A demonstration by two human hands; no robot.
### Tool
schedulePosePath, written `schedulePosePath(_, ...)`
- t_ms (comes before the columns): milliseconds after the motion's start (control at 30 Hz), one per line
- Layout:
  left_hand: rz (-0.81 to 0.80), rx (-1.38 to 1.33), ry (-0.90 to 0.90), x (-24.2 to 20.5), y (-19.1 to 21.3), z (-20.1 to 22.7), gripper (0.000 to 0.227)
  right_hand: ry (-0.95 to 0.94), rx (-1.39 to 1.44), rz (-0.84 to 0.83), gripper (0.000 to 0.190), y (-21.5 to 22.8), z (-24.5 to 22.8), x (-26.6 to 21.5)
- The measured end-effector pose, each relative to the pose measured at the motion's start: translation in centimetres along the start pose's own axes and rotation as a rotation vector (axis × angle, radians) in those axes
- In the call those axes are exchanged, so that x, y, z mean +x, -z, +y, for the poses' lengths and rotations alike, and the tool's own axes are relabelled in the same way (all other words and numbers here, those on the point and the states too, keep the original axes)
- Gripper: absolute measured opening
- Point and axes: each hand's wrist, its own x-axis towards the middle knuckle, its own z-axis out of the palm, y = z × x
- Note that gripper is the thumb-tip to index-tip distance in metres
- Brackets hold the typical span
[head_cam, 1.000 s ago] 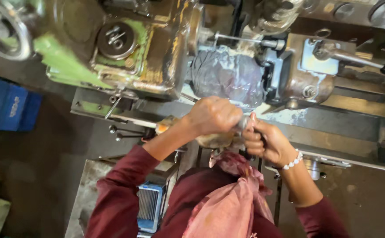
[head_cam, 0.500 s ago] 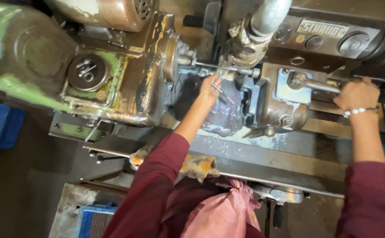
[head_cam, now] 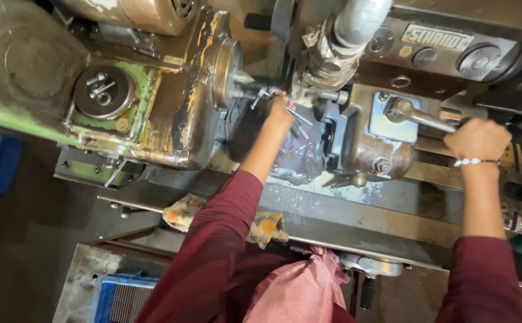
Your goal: The person operates a metal lathe to machine small cylindrical metal parts. They repeatedly load a part into the chuck, engage the cutting tool, and then remove the finished part, placing it into a blue bin.
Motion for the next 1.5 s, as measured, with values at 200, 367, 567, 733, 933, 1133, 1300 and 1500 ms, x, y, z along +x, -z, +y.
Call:
schedulePosePath(200,-0.205,-0.375,-0.138,0.0,1.6,-2.5,0.033,0.15,0.113,0.189,0.02,-3.0,2.3,0.8)
schedulePosePath(367,-0.152,-0.412,-0.17,0.6,2.3,-2.4,0.026,0.137,0.163,0.219,0.02,-3.5,2.5,1.1)
schedulePosePath(567,-0.072,-0.393,-0.109,0.7,2.8,-3.0,0.017,0.116,0.183,0.232,0.019,-3.2,2.0,0.7)
schedulePosePath(733,-0.119,-0.421,-0.16,-2.0,2.0,-2.5,0.018,0.113,0.161,0.248,0.019,-3.0,1.8,0.8)
schedulePosePath(933,-0.102,-0.463,-0.216,-8.3,-0.6,-1.3,0.02,0.118,0.156,0.234,0.019,-3.1,1.7,0.5)
schedulePosePath(1133,0.056,-0.434,-0.238,-6.0,-1.0,-0.8,0.014,0.086,0.144,0.243,0.019,-2.9,1.5,0.8)
schedulePosePath(1300,0.154,-0.503,-0.265,0.1,-0.2,-1.8,0.01,0.074,0.124,0.221,0.019,-3.0,1.6,0.9)
schedulePosePath(1500,0.129,-0.425,-0.245,3.5,0.7,0.0,0.009,0.081,0.113,0.215,0.018,-3.5,1.9,0.9)
